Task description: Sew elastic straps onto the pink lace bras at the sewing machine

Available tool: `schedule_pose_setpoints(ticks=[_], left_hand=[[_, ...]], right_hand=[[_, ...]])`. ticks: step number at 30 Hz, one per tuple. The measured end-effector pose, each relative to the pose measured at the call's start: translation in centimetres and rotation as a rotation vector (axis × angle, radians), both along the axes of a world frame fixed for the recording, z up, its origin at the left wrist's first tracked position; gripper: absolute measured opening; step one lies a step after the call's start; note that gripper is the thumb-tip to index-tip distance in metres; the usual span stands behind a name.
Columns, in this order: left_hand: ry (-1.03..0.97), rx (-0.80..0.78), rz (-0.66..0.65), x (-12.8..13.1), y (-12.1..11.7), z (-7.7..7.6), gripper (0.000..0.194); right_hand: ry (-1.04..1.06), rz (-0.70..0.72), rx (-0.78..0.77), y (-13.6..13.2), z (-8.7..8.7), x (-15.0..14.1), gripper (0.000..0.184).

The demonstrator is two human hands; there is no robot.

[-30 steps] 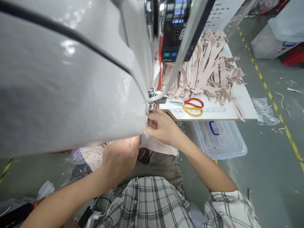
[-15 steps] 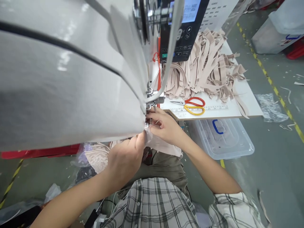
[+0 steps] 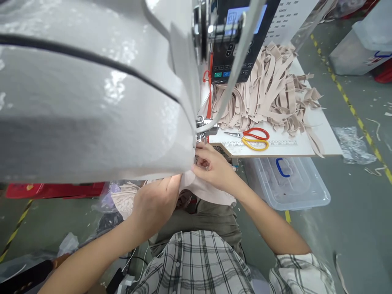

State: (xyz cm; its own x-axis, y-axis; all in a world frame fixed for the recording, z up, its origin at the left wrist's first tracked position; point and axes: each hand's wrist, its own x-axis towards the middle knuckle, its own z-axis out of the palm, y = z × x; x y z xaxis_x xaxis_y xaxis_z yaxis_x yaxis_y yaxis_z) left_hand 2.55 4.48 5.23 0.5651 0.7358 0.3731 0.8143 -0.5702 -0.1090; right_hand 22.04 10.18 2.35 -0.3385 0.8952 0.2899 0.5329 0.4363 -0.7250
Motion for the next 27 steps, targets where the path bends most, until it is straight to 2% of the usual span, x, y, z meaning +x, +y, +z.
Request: schedule_pose_setpoints(ticks=[3,5,8,11,14,17,19,22,25,27], left_hand=[[-0.087,-0.045,0.005,-0.8,-0.1,-0.8,0.016],[-0.209,-0.135,0.012,-1.1,-0.3,-1.4,0.016],[-0.528,-0.388,0.147,-1.6,-0.5,-2.1,0.018],[-0.802,-0.716,0.26,-2.1,-0.4,-2.2,0.027],[-0.86,-1.059,0.156,-2.4,-0.5,-2.0,0.031],[-0.999,-1.314,-0.007,-2.7,-1.3,-1.7,0.036],[-1.124,-1.353,-0.03,-3.5,-2.1,-1.1,0.039],[-1.205,-1.188,0.109,-6.3,-3.6,0.5,0.041],[-1.173,-1.038,0.255,-9.4,-4.3,2.2,0.04],[-1.101,-1.027,0.297,-10.9,-4.1,2.5,0.038]], right_hand=[[0.149,0.068,-0.125,-0.2,0.5,-0.4,0.011],[0.216,0.032,-0.193,-0.6,0.3,-0.5,0.015],[0.294,-0.086,-0.273,-1.5,-0.7,-0.5,0.029],[0.305,-0.175,-0.349,-2.9,-1.7,-0.3,0.032],[0.26,-0.165,-0.468,-5.6,-1.5,-0.2,0.032],[0.355,-0.032,-0.666,-9.2,-0.3,-1.2,0.035],[0.518,0.053,-0.798,-11.1,0.6,-2.8,0.038],[0.774,0.158,-0.982,-12.0,1.3,-6.1,0.037],[0.885,0.321,-1.108,-10.4,0.8,-9.9,0.035],[0.93,0.343,-1.183,-8.9,-0.3,-12.0,0.039]])
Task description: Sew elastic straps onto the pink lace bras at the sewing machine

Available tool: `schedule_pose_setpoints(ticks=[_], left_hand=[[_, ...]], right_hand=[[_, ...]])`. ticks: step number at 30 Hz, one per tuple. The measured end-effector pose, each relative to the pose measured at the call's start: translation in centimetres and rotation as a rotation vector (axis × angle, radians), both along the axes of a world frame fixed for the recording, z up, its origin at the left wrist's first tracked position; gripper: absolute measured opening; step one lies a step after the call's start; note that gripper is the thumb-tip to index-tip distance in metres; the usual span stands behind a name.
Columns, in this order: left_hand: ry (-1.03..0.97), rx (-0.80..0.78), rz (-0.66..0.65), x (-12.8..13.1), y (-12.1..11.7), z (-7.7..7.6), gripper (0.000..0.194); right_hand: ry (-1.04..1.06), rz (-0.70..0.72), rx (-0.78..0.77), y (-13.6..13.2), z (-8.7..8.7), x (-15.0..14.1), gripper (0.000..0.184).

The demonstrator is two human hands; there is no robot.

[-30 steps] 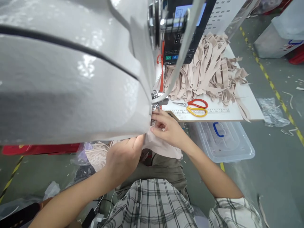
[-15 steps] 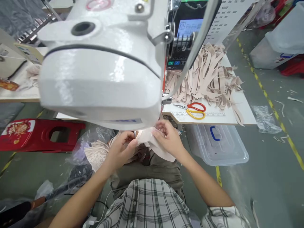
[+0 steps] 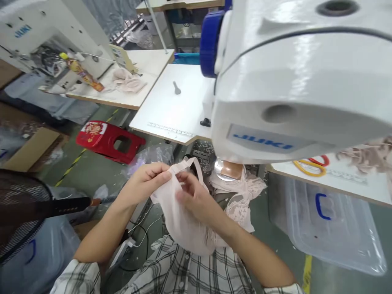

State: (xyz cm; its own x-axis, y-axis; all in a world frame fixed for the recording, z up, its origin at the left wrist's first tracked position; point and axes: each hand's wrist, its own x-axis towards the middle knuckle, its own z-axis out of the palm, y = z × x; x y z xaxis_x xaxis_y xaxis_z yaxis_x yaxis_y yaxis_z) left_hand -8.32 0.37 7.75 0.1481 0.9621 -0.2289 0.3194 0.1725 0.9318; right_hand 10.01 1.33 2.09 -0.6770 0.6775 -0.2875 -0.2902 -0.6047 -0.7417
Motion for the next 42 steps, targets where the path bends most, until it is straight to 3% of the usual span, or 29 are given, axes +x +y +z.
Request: schedule_pose_setpoints(ticks=[4,6,9,11,14,17,21,23,28,32,36,39,41,42], left_hand=[[0.197,-0.006,-0.176,-0.5,1.5,-2.4,0.033],[0.314,0.031,-0.228,0.3,2.1,-4.6,0.028],[0.48,0.153,0.008,1.9,2.2,-7.7,0.021],[0.412,0.104,0.127,3.3,1.7,-9.4,0.026],[0.041,-0.111,0.037,5.3,0.7,-11.5,0.04],[-0.093,-0.118,0.051,6.8,0.2,-12.7,0.043],[-0.032,-0.019,0.111,7.5,0.0,-12.0,0.034],[-0.003,0.034,0.063,7.5,-0.2,-11.0,0.031],[0.057,0.052,-0.003,7.8,-0.5,-9.0,0.032],[0.065,0.003,0.004,8.5,-0.3,-9.2,0.029],[0.106,-0.007,0.045,9.4,0.3,-10.0,0.031],[0.144,0.021,0.028,9.5,0.7,-10.1,0.033],[0.186,0.056,-0.016,9.3,0.9,-10.0,0.035],[0.212,0.07,-0.049,9.2,0.9,-9.9,0.036]], right_hand=[[-0.011,-0.207,-0.238,2.2,-3.5,-1.5,0.04],[-0.096,-0.368,-0.194,2.2,-5.4,-0.7,0.042],[-0.353,-0.562,0.102,1.1,-7.5,1.3,0.033],[-0.56,-0.596,0.379,0.3,-8.6,2.4,0.024],[-0.795,-0.582,0.855,-0.6,-9.8,3.6,0.014],[-0.889,-0.525,1.223,-0.9,-10.2,4.5,0.017],[-0.899,-0.554,1.319,-0.8,-9.0,5.9,0.016],[-0.927,-0.558,1.286,-0.5,-8.2,6.3,0.022],[-0.984,-0.401,1.091,0.2,-7.1,6.3,0.033],[-0.952,-0.433,0.989,-0.1,-7.5,6.0,0.023],[-0.941,-0.381,1.072,-0.6,-8.1,6.7,0.023],[-0.98,-0.267,1.189,1.7,-8.1,10.4,0.024],[-1.179,-0.345,1.203,4.7,-7.5,14.7,0.029],[-1.359,-0.452,1.156,6.5,-6.9,17.2,0.034]])
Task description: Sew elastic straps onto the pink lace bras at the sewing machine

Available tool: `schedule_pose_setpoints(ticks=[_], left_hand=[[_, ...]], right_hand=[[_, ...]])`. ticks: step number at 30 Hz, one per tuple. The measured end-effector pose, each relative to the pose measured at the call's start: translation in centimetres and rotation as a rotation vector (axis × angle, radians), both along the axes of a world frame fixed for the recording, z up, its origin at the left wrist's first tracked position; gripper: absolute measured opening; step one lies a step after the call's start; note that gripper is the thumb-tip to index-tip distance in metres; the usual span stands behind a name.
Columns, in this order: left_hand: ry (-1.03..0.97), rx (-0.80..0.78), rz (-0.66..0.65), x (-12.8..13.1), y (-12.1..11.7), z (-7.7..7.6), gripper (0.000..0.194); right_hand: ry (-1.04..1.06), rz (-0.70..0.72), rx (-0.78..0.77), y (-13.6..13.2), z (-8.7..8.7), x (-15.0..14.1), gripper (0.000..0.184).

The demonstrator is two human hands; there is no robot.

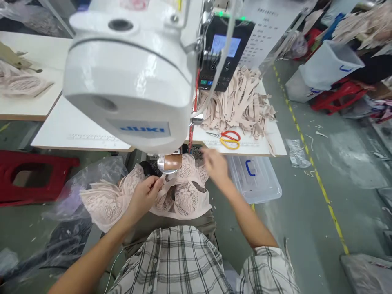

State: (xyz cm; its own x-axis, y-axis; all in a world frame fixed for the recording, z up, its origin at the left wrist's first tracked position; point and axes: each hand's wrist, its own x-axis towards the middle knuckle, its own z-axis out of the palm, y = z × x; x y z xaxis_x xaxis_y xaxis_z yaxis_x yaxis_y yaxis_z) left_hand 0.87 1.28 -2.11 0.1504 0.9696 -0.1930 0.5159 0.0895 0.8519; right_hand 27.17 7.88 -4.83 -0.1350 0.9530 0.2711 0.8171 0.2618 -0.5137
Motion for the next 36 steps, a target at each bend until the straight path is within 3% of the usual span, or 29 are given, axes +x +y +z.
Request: schedule_pose_setpoints(ticks=[1,2,6,9,11,14,17,20,26,32,36], left_hand=[[0.023,0.004,-0.033,-0.1,0.0,0.1,0.038],[0.041,0.001,-0.061,-0.2,0.0,0.3,0.038],[0.029,-0.046,-0.105,-0.3,0.3,1.3,0.038],[-0.038,-0.092,-0.102,-0.7,0.6,2.1,0.035],[-0.116,-0.157,-0.064,-1.1,0.7,2.5,0.034],[-0.271,-0.275,0.021,-1.6,0.6,3.0,0.034],[-0.409,-0.348,0.065,-1.6,0.6,3.1,0.036],[-0.467,-0.37,0.055,-1.3,0.6,3.1,0.038],[-0.328,-0.292,-0.01,-0.8,0.3,3.6,0.031],[-0.249,-0.248,-0.023,-0.8,0.1,3.7,0.023],[-0.304,-0.238,-0.003,-1.1,0.3,3.3,0.022]], right_hand=[[-0.124,-0.145,0.008,1.8,0.7,2.4,0.038],[-0.264,-0.195,-0.04,3.5,1.4,4.5,0.04],[-0.378,-0.078,-0.159,7.5,3.5,9.1,0.03],[-0.482,0.009,-0.226,6.2,3.8,9.4,0.022],[-0.419,-0.041,-0.246,3.4,3.8,8.9,0.022],[-0.147,-0.138,-0.256,-2.5,3.9,7.1,0.019],[0.008,0.027,-0.18,-8.7,4.0,3.5,0.027],[0.009,0.215,-0.152,-12.2,4.0,-0.8,0.032],[0.065,0.234,-0.077,-10.9,3.4,-5.1,0.028],[0.089,0.274,-0.217,-9.5,3.3,-5.3,0.027],[0.169,0.199,-0.343,-10.1,2.8,-4.2,0.023]])
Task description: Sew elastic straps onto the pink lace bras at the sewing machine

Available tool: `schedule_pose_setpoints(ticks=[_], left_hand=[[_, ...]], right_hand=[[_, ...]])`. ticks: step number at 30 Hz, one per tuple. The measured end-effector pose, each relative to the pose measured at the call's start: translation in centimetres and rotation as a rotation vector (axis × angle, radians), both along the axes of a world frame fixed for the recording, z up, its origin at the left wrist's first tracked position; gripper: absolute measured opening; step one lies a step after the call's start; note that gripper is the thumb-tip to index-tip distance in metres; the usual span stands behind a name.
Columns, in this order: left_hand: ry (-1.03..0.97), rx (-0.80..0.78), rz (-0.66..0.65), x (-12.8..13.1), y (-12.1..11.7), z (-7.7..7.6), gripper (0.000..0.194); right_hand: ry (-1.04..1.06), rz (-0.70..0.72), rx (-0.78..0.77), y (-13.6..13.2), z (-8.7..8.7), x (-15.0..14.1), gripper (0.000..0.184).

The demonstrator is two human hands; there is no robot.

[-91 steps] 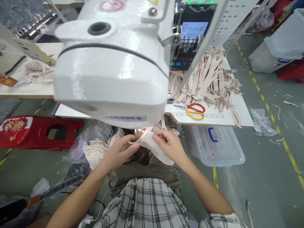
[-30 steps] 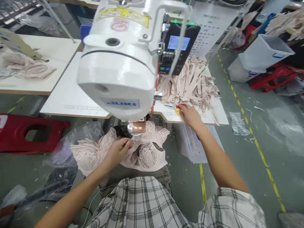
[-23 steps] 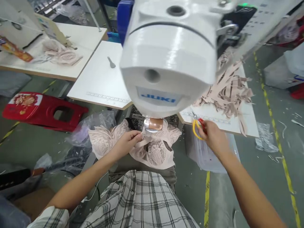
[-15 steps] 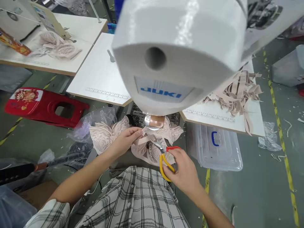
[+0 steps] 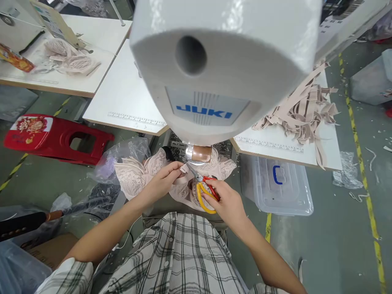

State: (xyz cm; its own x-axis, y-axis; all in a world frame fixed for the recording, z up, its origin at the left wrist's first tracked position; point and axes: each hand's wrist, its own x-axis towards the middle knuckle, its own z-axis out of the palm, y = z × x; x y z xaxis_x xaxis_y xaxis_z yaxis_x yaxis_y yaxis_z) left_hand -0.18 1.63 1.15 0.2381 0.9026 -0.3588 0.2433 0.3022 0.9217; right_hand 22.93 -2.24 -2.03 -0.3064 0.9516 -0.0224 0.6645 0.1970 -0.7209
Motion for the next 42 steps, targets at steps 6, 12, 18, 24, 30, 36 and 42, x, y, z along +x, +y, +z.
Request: schedule_pose_setpoints(ticks=[6,12,18,24,30,36,42], left_hand=[[0.002,0.036,-0.021,-0.8,0.5,0.2,0.03],[0.081,0.024,-0.106,-0.8,0.8,0.8,0.031],[0.12,0.061,-0.137,-1.3,1.0,0.7,0.028],[0.171,0.073,-0.113,-1.5,1.1,0.8,0.035],[0.25,0.182,-0.055,-2.2,1.2,0.1,0.03],[0.608,0.478,-0.148,-3.1,1.8,-0.9,0.027],[0.533,0.341,-0.393,-4.4,3.7,0.5,0.025]], right_hand=[[0.12,-0.034,0.097,-1.1,-0.8,0.4,0.028],[0.109,-0.001,0.114,0.0,-0.7,-1.7,0.031],[0.141,-0.015,-0.006,1.0,-0.8,-2.3,0.027],[0.139,-0.103,-0.212,0.2,-0.9,-1.5,0.031],[0.113,-0.196,-0.237,-0.2,-1.5,1.7,0.031],[-0.263,-0.363,-0.056,7.2,1.0,6.8,0.036],[-0.472,-0.229,0.259,14.7,1.4,8.9,0.026]])
